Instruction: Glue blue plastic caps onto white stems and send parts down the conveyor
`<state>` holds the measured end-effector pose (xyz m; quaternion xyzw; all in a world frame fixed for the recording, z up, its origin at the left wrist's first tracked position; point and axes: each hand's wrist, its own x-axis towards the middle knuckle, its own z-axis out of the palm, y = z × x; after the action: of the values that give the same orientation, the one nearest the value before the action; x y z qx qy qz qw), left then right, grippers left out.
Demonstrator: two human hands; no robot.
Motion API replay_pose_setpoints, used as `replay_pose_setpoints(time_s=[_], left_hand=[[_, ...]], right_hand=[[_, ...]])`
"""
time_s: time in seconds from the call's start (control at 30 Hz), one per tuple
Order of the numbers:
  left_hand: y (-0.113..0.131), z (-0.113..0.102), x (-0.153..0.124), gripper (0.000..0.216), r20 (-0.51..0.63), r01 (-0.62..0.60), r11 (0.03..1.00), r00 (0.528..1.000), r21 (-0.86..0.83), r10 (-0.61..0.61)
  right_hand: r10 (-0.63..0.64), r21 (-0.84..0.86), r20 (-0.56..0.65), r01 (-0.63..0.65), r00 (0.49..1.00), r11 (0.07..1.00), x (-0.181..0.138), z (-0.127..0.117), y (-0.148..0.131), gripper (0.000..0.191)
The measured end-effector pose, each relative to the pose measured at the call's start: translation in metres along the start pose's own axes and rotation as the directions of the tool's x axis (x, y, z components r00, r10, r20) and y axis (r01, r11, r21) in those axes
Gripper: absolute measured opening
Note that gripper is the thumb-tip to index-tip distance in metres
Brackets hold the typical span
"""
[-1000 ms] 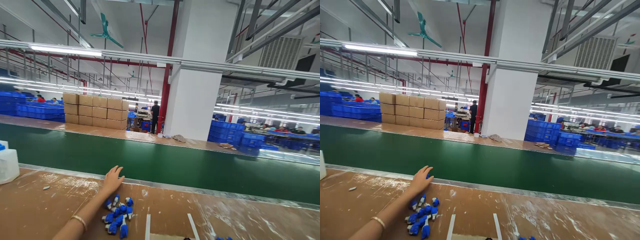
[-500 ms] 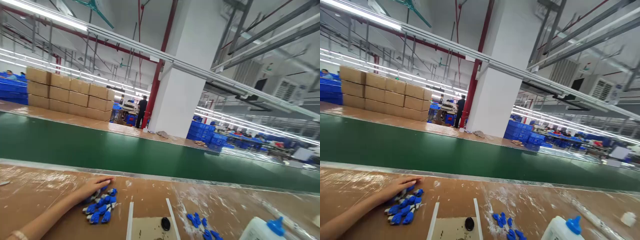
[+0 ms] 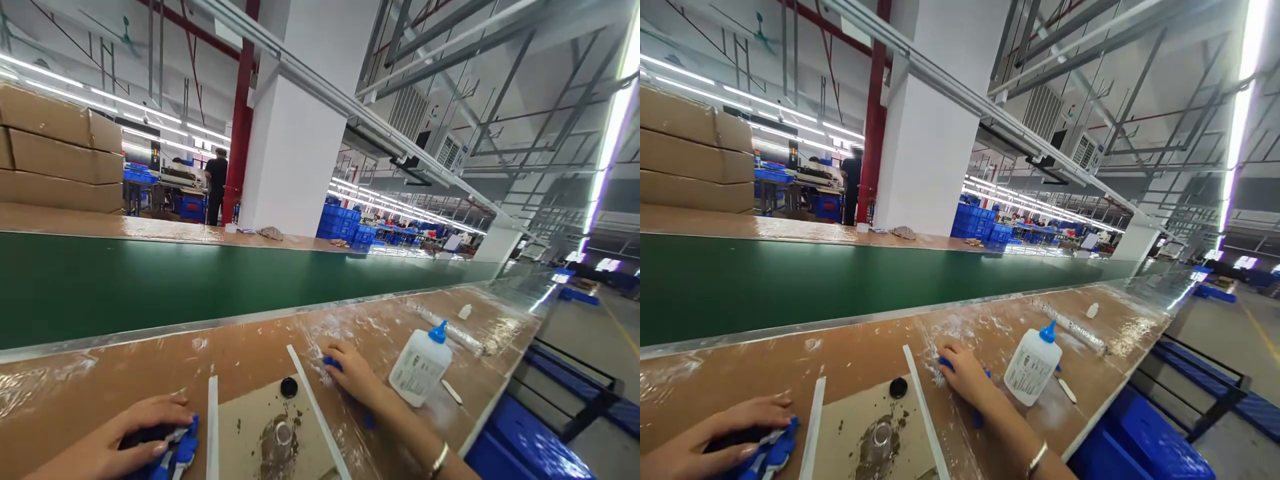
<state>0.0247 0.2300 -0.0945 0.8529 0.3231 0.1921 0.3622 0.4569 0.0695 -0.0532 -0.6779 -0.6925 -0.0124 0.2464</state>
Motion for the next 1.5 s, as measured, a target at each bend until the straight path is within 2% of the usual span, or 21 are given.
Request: replay_pose_setpoints(time_s=[0.07, 0.17, 0.3, 0.43, 0.5, 0.67, 0.8, 0.9, 0.97, 1.03, 1.1, 1.2, 1.27, 1.3, 1.37, 1.5], left_hand=[[0.022, -0.002, -0.006, 0.030, 0.053, 0.050, 0.997, 0.997, -0.051, -0.047], [0.054, -0.006, -0.012, 0.029, 0.212, 0.039, 0.998, 0.977, -0.057, -0.026], [0.089, -0.012, -0.016, 0.033, 0.376, 0.065, 0.995, 0.926, -0.082, -0.030], [0.111, -0.006, -0.018, 0.031, 0.421, -0.012, 0.989, 0.904, -0.151, 0.075], [0.117, 0.000, -0.020, 0.029, 0.424, -0.068, 0.990, 0.899, -0.120, 0.113], [0.131, 0.009, -0.025, 0.031, 0.405, -0.118, 0.986, 0.912, 0.121, 0.060], [0.149, 0.009, -0.029, 0.037, 0.374, -0.198, 0.954, 0.922, 0.225, 0.103], [0.166, 0.015, -0.034, 0.025, 0.294, -0.179, 0.916, 0.953, 0.359, 0.071], [0.175, 0.024, -0.038, 0.016, 0.236, -0.112, 0.876, 0.972, 0.469, -0.002], [0.179, 0.037, -0.044, 0.017, 0.210, -0.067, 0.824, 0.975, 0.563, -0.065], [0.178, 0.050, -0.049, 0.019, 0.217, -0.102, 0.742, 0.974, 0.663, -0.059], [0.172, 0.064, -0.056, 0.036, 0.245, -0.213, 0.577, 0.969, 0.789, 0.024], [0.170, 0.067, -0.058, 0.041, 0.255, -0.241, 0.548, 0.966, 0.801, 0.051], [0.170, 0.067, -0.059, 0.041, 0.254, -0.230, 0.572, 0.966, 0.787, 0.038], [0.174, 0.064, -0.059, 0.040, 0.253, -0.173, 0.686, 0.967, 0.707, -0.016], [0.183, 0.056, -0.056, 0.028, 0.243, -0.008, 0.936, 0.966, 0.352, -0.083]], right_hand=[[-0.007, -0.014, 0.041, 0.007, 0.999, 1.000, 0.009, 0.009, 0.006, 0.012], [-0.003, -0.018, 0.029, 0.003, 1.000, 1.000, 0.005, 0.015, 0.007, 0.012], [-0.034, 0.014, 0.018, 0.033, 0.999, 0.999, -0.024, 0.015, 0.000, 0.017], [-0.020, 0.049, 0.008, 0.019, 1.000, 0.999, -0.053, 0.013, -0.007, 0.026], [0.015, 0.072, 0.005, -0.016, 1.000, 0.997, -0.062, 0.011, -0.012, 0.025], [0.098, 0.108, -0.004, -0.097, 0.995, 0.990, -0.070, 0.006, -0.022, 0.021], [0.065, 0.110, -0.025, -0.062, 0.998, 0.992, -0.070, 0.002, -0.025, 0.020], [0.004, 0.087, -0.059, 0.001, 0.998, 0.996, -0.075, -0.004, -0.028, 0.024], [-0.066, 0.069, -0.054, 0.070, 0.996, 0.995, -0.080, -0.008, -0.031, 0.025], [-0.144, 0.048, -0.028, 0.145, 0.989, 0.988, -0.084, -0.012, -0.033, 0.025], [-0.207, 0.028, 0.002, 0.207, 0.978, 0.978, -0.088, -0.013, -0.034, 0.027], [-0.269, 0.005, 0.051, 0.269, 0.962, 0.963, -0.091, -0.012, -0.030, 0.032], [-0.295, -0.012, 0.083, 0.297, 0.952, 0.955, -0.093, -0.009, -0.025, 0.036], [-0.305, -0.023, 0.099, 0.308, 0.947, 0.951, -0.094, -0.008, -0.023, 0.038], [-0.322, -0.047, 0.136, 0.331, 0.937, 0.943, -0.094, -0.007, -0.018, 0.043], [-0.358, -0.089, 0.223, 0.385, 0.907, 0.919, -0.091, -0.011, -0.018, 0.051]])
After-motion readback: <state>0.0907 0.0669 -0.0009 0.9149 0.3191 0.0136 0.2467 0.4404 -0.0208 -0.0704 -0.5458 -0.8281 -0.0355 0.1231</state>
